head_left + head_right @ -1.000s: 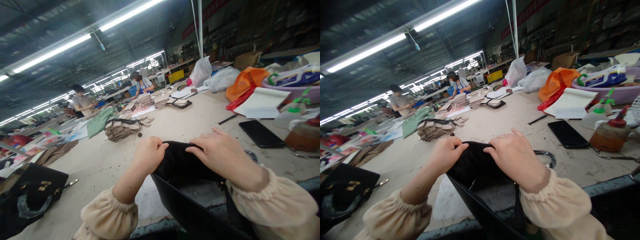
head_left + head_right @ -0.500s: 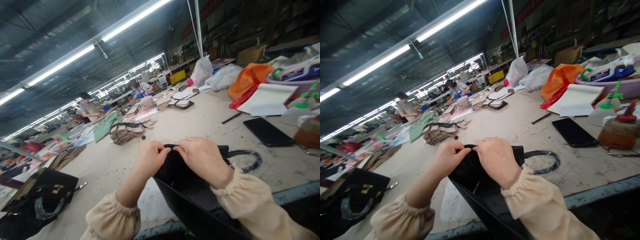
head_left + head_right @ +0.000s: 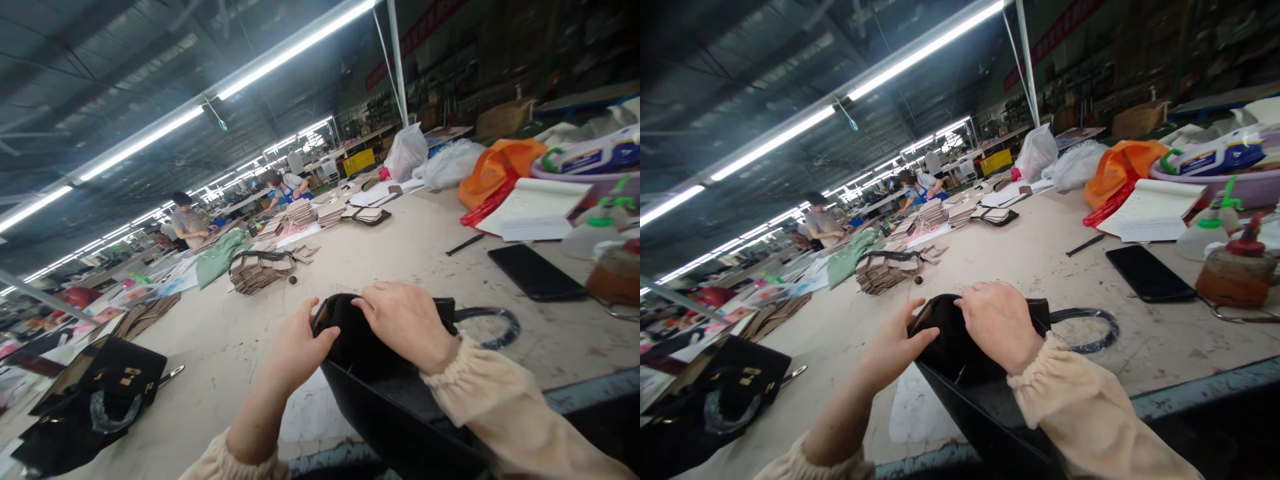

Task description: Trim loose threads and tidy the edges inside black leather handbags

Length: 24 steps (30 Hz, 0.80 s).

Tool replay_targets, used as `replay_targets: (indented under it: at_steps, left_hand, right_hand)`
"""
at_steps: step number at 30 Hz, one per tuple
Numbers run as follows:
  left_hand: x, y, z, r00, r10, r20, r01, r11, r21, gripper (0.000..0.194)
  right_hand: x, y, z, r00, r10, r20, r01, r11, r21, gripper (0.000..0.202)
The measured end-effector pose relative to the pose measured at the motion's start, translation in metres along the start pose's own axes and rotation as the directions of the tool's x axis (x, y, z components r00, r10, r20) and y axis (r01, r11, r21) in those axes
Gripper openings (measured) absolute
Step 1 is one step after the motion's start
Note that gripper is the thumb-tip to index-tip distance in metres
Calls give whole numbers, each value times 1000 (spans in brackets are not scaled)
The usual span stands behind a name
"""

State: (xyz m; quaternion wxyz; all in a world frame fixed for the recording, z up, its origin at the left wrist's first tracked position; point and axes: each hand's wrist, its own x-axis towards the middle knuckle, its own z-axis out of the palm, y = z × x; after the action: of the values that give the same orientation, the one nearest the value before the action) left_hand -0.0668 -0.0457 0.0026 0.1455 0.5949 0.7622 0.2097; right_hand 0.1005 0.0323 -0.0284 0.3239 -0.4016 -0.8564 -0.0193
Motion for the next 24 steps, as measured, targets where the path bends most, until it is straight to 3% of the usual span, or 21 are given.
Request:
replay_targets:
  at_steps: [3,6,13,18,24]
  left_hand:
    - [1,-1,4,998,25,54,-24,1000,-20,24]
    - [9,-2,8,998,12,69,-12,1000,7,19]
    - [16,-2,11,997,25,77,-23,999,-29,30]
    - [-2,-11,-8,987,106,120,-102,994,-35,36]
    - [-27,-17,-25,944,269,190,-264,963,-52,44]
  right_hand:
    - [3,-1,0,999,5,32,-3,999,-32,30]
    - [7,-2,0,993,41,107,-35,997,-66,33]
    - [15,-10,-12,969,90,232,-54,986,-157,39]
    - [18,-22,-34,923,55,381,13,984,-176,34]
    - [9,-26,-63,849,-59,524,119,989,-83,30]
